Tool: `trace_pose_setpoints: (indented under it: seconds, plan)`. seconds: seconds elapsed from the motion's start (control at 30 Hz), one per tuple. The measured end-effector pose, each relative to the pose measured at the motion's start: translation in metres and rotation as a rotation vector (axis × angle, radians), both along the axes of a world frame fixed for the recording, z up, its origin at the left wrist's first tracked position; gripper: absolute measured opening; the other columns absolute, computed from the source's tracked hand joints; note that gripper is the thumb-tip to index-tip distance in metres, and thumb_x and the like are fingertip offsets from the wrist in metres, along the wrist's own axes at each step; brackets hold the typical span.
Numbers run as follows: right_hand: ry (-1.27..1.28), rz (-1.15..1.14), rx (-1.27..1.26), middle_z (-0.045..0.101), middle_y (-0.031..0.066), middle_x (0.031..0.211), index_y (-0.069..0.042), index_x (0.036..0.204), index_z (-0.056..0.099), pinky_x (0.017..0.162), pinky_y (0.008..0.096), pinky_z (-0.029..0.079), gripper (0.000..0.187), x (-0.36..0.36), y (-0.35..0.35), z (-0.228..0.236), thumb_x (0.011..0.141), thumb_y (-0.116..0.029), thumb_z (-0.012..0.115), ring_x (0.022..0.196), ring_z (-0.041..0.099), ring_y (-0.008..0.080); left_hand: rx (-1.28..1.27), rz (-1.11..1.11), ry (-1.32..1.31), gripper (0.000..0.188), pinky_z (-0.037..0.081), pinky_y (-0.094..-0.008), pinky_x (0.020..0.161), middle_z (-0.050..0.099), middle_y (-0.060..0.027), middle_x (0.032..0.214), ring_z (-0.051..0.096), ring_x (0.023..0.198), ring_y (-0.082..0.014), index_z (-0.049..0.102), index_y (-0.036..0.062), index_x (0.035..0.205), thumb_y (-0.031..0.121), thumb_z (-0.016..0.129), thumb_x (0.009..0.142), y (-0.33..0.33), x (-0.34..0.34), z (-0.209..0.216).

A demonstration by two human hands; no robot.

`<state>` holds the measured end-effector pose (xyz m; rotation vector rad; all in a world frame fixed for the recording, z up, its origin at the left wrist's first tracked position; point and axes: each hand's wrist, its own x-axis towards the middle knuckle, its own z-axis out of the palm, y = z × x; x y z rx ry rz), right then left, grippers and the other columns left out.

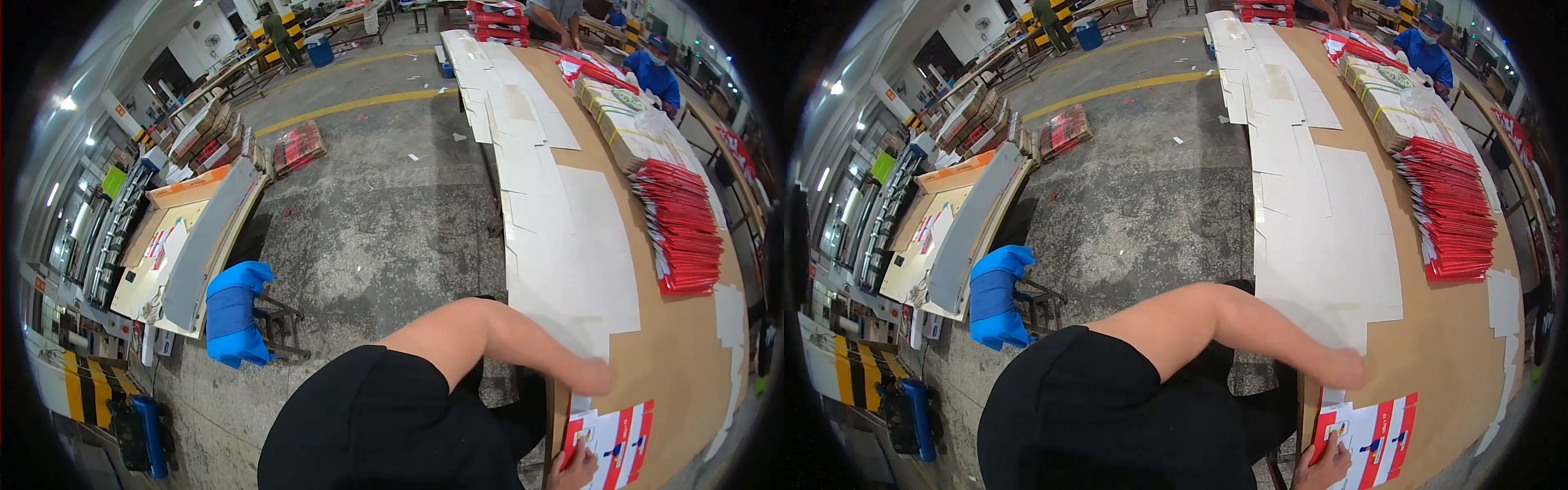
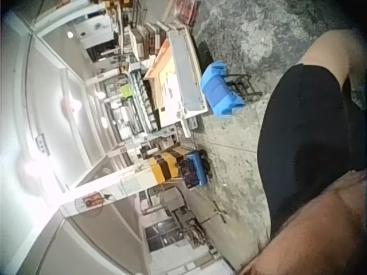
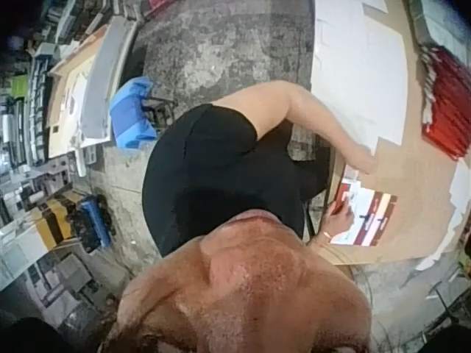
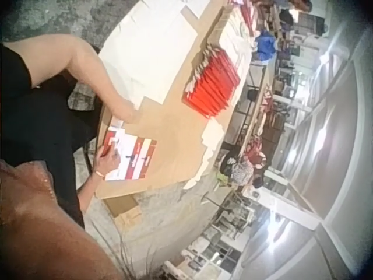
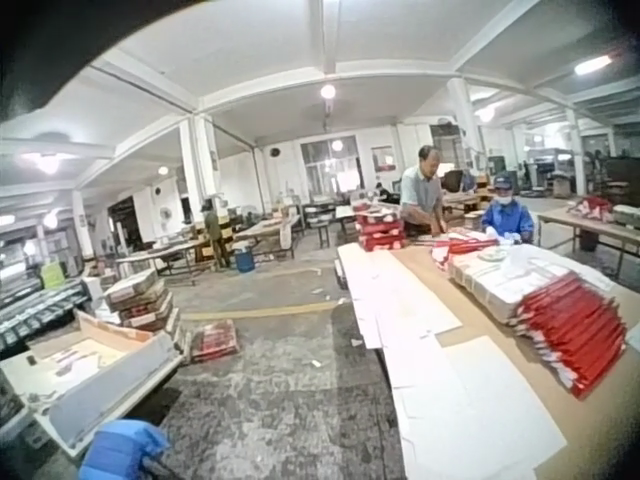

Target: Folding and assembling paper boxes on a industrial work table.

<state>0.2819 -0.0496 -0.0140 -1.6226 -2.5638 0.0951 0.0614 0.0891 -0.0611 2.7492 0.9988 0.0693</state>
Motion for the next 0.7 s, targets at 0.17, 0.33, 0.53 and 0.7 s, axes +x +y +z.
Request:
trace_pose_setpoints:
  seconds: [0.17,0.33,0.53,0.7]
  plan:
    - [0.211,0.122,0.178,0.056,0.0264,0.117,-0.011,0.124,0.060,0.093,0.0536,0.040,0.051,0.018,0.007,-0.023,0.083,-0.041,0.065,0.109,0.052,0.0430,0.545,-0.271,-0.322,0.021,0.049,-0.0439,0.072,0.062,-0.0086,0.102,0.058,0.098,-0.0285,0.063,0.0085,0.079,0.029,0.062,0.077,-0.045,-0.065,-0.011]
    - [0.213,0.231,0.087,0.048,0.0273,0.132,-0.009,0.130,0.056,0.100,0.0578,0.031,0.058,0.014,0.018,-0.033,0.084,-0.042,0.064,0.124,0.042,0.0450,-0.138,-0.226,-0.003,0.043,0.044,-0.0488,0.091,0.051,-0.0120,0.125,0.047,0.117,-0.0332,0.062,0.0085,0.109,0.036,0.067,0.076,-0.007,-0.137,-0.019]
    - [0.227,0.183,0.040,0.044,0.0272,0.138,-0.006,0.134,0.051,0.104,0.0585,0.027,0.061,0.029,-0.003,-0.033,0.084,-0.039,0.064,0.128,0.038,0.0454,0.048,0.848,-1.131,0.104,0.040,-0.0429,0.103,0.054,-0.0230,0.125,0.045,0.125,-0.0374,0.024,0.0175,0.149,0.014,0.083,0.064,-0.037,-0.064,0.012]
    - [0.257,0.157,0.045,0.031,0.0241,0.149,-0.007,0.139,0.044,0.110,0.0590,0.017,0.057,0.045,-0.007,-0.057,0.087,-0.027,0.055,0.139,0.024,0.0435,-0.524,1.007,-1.501,0.053,0.046,-0.0350,0.094,0.062,-0.0113,0.114,0.059,0.105,-0.0198,0.048,0.0015,0.130,0.011,0.065,0.080,-0.032,-0.026,-0.030]
